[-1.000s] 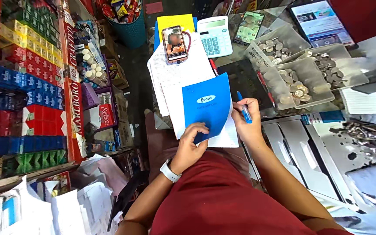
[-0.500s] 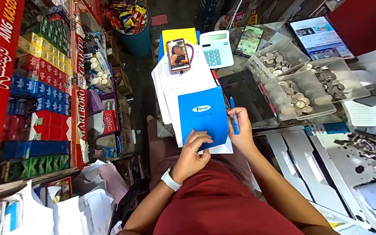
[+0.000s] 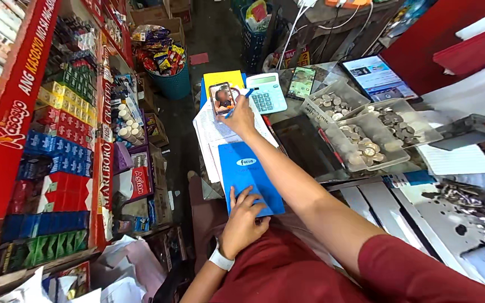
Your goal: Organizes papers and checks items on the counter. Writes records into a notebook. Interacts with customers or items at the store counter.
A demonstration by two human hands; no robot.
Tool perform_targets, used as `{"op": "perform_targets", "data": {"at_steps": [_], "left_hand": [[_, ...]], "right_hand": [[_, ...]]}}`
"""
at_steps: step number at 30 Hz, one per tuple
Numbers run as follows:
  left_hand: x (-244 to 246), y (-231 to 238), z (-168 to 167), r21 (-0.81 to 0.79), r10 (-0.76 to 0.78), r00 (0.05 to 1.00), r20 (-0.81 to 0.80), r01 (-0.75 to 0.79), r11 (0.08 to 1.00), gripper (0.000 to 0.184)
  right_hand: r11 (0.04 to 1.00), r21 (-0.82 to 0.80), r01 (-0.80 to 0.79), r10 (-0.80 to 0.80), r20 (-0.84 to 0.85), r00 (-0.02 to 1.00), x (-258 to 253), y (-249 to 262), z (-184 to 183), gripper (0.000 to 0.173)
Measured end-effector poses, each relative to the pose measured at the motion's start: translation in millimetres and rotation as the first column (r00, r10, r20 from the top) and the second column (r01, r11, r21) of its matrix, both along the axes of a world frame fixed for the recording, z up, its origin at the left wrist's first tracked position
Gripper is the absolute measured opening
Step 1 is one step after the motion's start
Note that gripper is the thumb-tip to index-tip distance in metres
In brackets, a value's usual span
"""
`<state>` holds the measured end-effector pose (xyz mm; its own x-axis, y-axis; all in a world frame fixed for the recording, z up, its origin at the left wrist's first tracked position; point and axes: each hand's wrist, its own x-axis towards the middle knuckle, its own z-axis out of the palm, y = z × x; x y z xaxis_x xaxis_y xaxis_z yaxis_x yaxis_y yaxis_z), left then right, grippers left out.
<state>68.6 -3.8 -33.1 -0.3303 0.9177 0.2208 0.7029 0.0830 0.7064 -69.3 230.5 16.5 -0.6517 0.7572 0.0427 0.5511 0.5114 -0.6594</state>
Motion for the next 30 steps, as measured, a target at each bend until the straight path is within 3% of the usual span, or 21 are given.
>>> {"op": "perform_targets", "data": {"at_steps": [6,12,15,17,19,21,23,24,26,30], "left_hand": [[-1.7,0.3,-3.3,0.005,-0.019,1.000,0.001,0.019,1.000,0.020],[-4.1,-0.8,-6.3,0.044,-0.040,0.999,-0.022,0.041,0.998,0.024],[-15.6,0.7,2.4,0.160,-0.010,0.995,0.104,-0.007,0.987,0.028],[-29.8,5.7,16.4,0.204,0.053,0.949,0.310,-0.121,0.971,0.031],[-47.0,17.5,34.7,0.181,0.131,0.775,0.618,-0.303,0.936,0.036],[-69.8,42.0,49.4,0.078,0.174,0.472,0.864,-0.468,0.880,0.039],[-96.8,70.5,55.4,-0.033,0.128,0.151,0.980,-0.514,0.857,0.050],[-109.8,83.4,54.0,-0.063,0.097,0.039,0.995,-0.513,0.856,0.057],[-131.7,106.3,48.8,-0.080,0.057,-0.061,0.997,-0.499,0.863,0.069],[-153.2,145.0,48.5,-0.073,0.050,-0.057,0.997,-0.522,0.850,0.078]], "right_hand": [[0.988,0.139,0.070,-0.094,0.171,0.981,-28.0,-12.7,-12.3,0.101],[0.992,0.084,0.093,-0.102,0.109,0.989,-29.1,-15.7,-11.0,0.091],[0.994,0.017,0.110,-0.111,0.060,0.992,-24.4,-9.0,-6.6,0.089],[0.991,-0.068,0.119,-0.118,0.024,0.993,-21.9,-4.0,-0.7,0.086],[0.979,-0.155,0.131,-0.141,-0.055,0.988,-18.7,-2.1,3.4,0.086],[0.964,-0.229,0.132,-0.175,-0.177,0.969,-15.9,-1.2,1.8,0.086],[0.933,-0.339,0.118,-0.194,-0.200,0.961,-11.3,4.1,12.9,0.089],[0.912,-0.397,0.106,-0.203,-0.211,0.956,-8.3,6.6,18.4,0.089],[0.859,-0.505,0.079,-0.228,-0.240,0.944,-1.2,10.6,27.9,0.093],[0.748,-0.663,-0.036,-0.242,-0.322,0.915,25.4,10.3,33.0,0.094]]}}
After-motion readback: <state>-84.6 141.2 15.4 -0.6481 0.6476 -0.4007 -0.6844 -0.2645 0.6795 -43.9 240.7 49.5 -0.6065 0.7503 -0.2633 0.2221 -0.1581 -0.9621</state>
